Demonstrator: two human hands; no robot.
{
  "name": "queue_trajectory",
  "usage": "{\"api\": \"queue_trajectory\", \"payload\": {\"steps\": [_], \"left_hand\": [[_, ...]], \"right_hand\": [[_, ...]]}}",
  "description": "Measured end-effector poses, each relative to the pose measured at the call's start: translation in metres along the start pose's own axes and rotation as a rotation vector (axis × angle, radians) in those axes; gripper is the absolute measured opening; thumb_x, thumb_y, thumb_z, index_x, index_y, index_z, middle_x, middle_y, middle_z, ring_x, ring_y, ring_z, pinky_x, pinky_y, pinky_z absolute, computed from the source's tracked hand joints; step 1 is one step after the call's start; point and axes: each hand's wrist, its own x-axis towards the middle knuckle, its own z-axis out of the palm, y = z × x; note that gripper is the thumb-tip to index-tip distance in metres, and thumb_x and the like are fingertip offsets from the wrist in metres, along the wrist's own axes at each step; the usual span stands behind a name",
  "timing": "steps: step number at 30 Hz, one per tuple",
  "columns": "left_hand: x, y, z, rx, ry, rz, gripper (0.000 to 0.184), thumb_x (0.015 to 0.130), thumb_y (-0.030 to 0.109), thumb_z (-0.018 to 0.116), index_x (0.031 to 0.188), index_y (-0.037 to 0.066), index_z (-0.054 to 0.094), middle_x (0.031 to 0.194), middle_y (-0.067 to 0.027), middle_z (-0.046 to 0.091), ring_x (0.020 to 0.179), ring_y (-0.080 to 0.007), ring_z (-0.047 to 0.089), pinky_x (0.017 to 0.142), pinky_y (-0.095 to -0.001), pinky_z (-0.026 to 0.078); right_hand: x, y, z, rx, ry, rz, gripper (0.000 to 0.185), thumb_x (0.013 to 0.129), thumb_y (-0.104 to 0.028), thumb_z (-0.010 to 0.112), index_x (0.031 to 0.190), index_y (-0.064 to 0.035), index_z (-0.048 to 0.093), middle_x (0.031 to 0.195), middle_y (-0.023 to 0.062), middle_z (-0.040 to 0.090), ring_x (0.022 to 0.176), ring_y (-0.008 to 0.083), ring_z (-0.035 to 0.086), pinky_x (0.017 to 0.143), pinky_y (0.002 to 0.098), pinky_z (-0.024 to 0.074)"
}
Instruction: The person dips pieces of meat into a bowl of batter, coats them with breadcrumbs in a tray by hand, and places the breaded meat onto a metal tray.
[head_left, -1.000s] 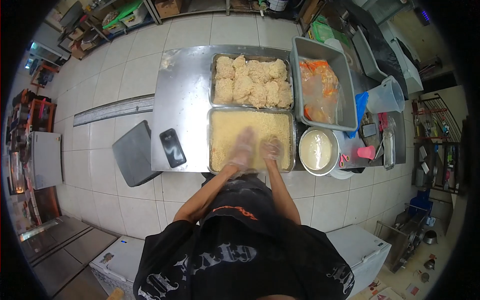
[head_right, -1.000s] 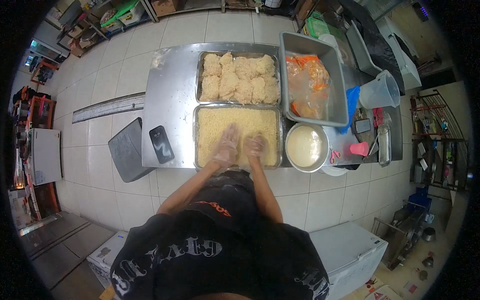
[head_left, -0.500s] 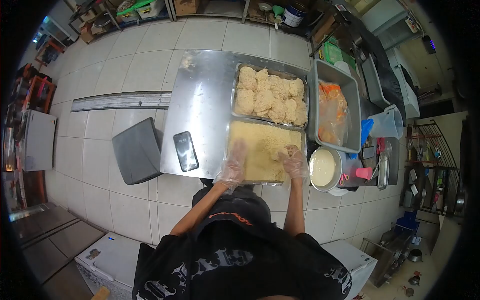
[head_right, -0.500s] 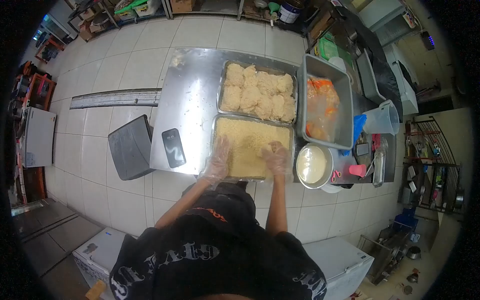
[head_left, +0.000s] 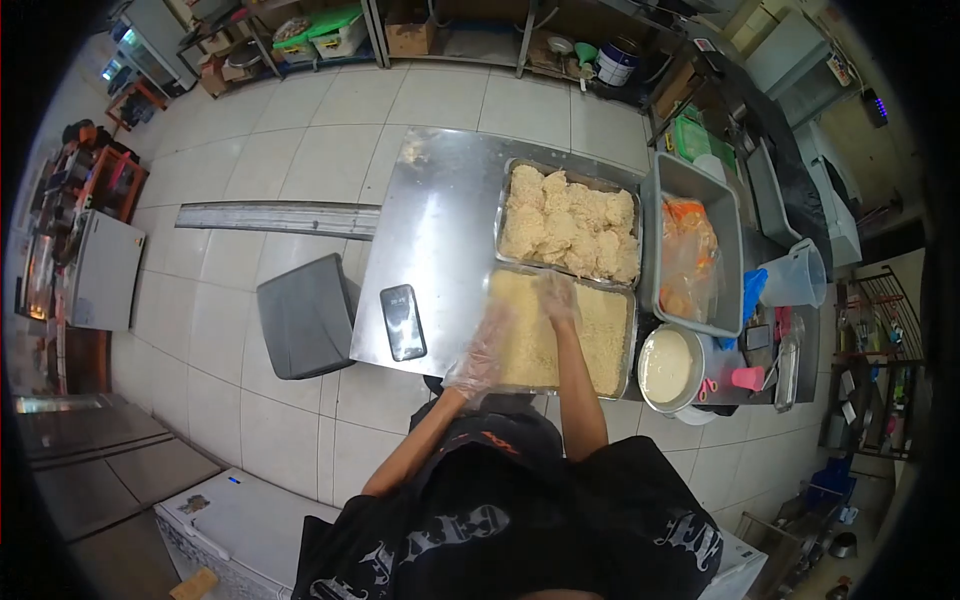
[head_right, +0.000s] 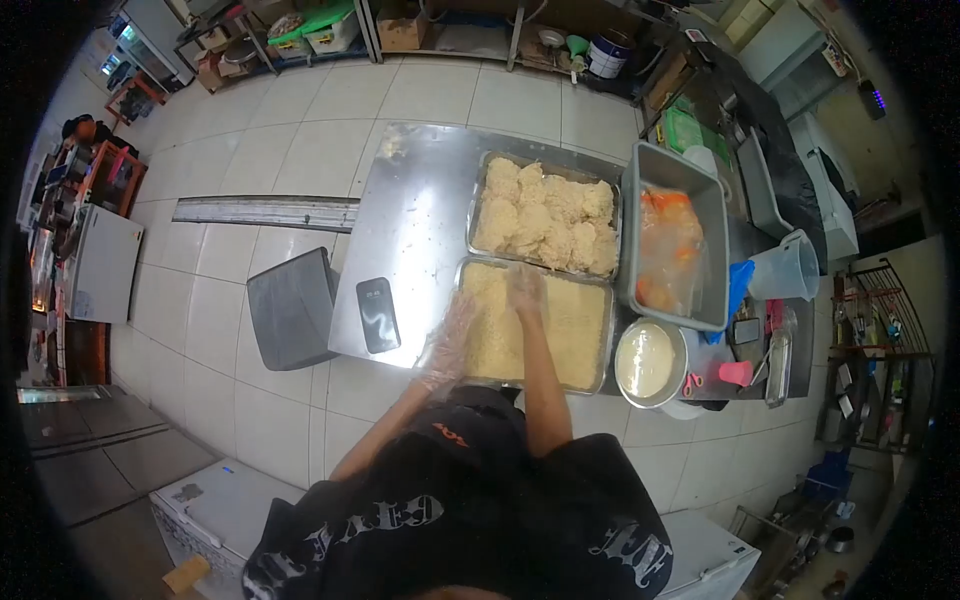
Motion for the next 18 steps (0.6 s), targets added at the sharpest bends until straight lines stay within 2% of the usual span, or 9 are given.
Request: {"api": "queue_trajectory", "payload": {"steps": [1,3,5,6,7,9,12,14,18], "left_hand": [[0.001,0.005,-0.007,-0.382,0.074,-0.031,0.064,0.078,-0.001,0.037,0.139,0.002,0.020,0.146,-0.0135,0.017,0.136,-0.0260,0.007,0.112,-0.0331,0.006],[0.004,0.005,0.021,-0.267,0.057,-0.095,0.067,0.075,0.003,0.037,0.139,0.002,0.020,0.146,-0.0164,0.014,0.136,-0.0298,0.006,0.112,-0.0359,0.006],[0.007,0.017,0.033,-0.260,0.039,-0.090,0.068,0.074,0.006,0.037,0.139,0.002,0.020,0.146,-0.0175,0.012,0.136,-0.0318,0.005,0.112,-0.0374,0.005],[0.010,0.025,0.028,-0.307,0.041,-0.077,0.067,0.074,0.006,0.037,0.139,0.001,0.020,0.146,-0.0170,0.012,0.136,-0.0320,0.005,0.112,-0.0375,0.005],[0.015,0.033,0.027,-0.350,0.048,-0.072,0.067,0.075,0.006,0.037,0.139,0.001,0.019,0.146,-0.0166,0.012,0.136,-0.0321,0.004,0.112,-0.0375,0.005],[0.021,0.050,0.037,-0.334,-0.030,-0.047,0.066,0.076,0.008,0.037,0.139,0.000,0.019,0.146,-0.0158,0.012,0.136,-0.0323,0.005,0.111,-0.0376,0.005],[0.024,0.081,0.041,-0.242,-0.091,-0.015,0.067,0.076,0.006,0.036,0.139,-0.002,0.014,0.147,-0.0160,0.011,0.136,-0.0306,0.005,0.112,-0.0346,0.006],[0.024,0.104,0.037,-0.319,-0.174,-0.050,0.070,0.074,0.003,0.035,0.140,-0.002,0.011,0.147,-0.0153,0.010,0.137,-0.0281,0.005,0.111,-0.0321,0.005],[0.027,0.133,0.062,-0.174,-0.259,-0.032,0.068,0.077,0.006,0.035,0.138,-0.006,0.009,0.147,-0.0177,0.010,0.136,-0.0294,0.007,0.112,-0.0321,0.007]], "right_hand": [[0.001,0.006,-0.025,0.124,-0.045,0.086,0.026,0.081,-0.029,0.058,0.084,-0.0036,0.062,0.076,0.0160,0.062,0.070,0.0335,0.058,0.063,0.0433,0.0445],[0.017,0.018,-0.118,0.360,-0.122,0.285,0.029,0.081,-0.030,0.056,0.079,-0.0019,0.062,0.074,0.0205,0.060,0.073,0.0395,0.057,0.066,0.0455,0.0440],[0.032,0.050,-0.188,0.424,0.008,0.421,0.029,0.080,-0.028,0.058,0.070,-0.0018,0.061,0.068,0.0191,0.059,0.065,0.0392,0.055,0.060,0.0447,0.0435],[0.037,0.077,-0.208,0.298,0.247,0.354,0.029,0.079,-0.029,0.060,0.065,-0.0027,0.061,0.061,0.0185,0.057,0.059,0.0376,0.054,0.056,0.0430,0.0432],[0.056,0.058,-0.271,0.087,0.189,0.627,0.021,0.079,-0.024,0.059,0.070,-0.0053,0.062,0.068,0.0180,0.059,0.064,0.0344,0.055,0.061,0.0410,0.0456],[0.049,0.131,-0.282,-0.452,0.401,0.250,0.013,0.078,-0.019,0.056,0.079,-0.0077,0.063,0.079,0.0161,0.061,0.073,0.0334,0.057,0.070,0.0385,0.0471],[0.066,0.184,-0.314,-0.141,0.049,0.597,0.017,0.078,-0.017,0.053,0.089,-0.0082,0.063,0.088,0.0157,0.062,0.083,0.0327,0.057,0.077,0.0387,0.0461],[0.057,0.271,-0.251,-0.075,-0.160,0.405,0.018,0.078,-0.019,0.051,0.084,-0.0057,0.061,0.090,0.0163,0.063,0.085,0.0333,0.059,0.074,0.0398,0.0469],[0.035,0.316,-0.174,-0.174,-0.423,0.269,0.030,0.078,-0.027,0.050,0.094,-0.0048,0.062,0.103,0.0162,0.062,0.093,0.0329,0.059,0.081,0.0394,0.0460]]}}
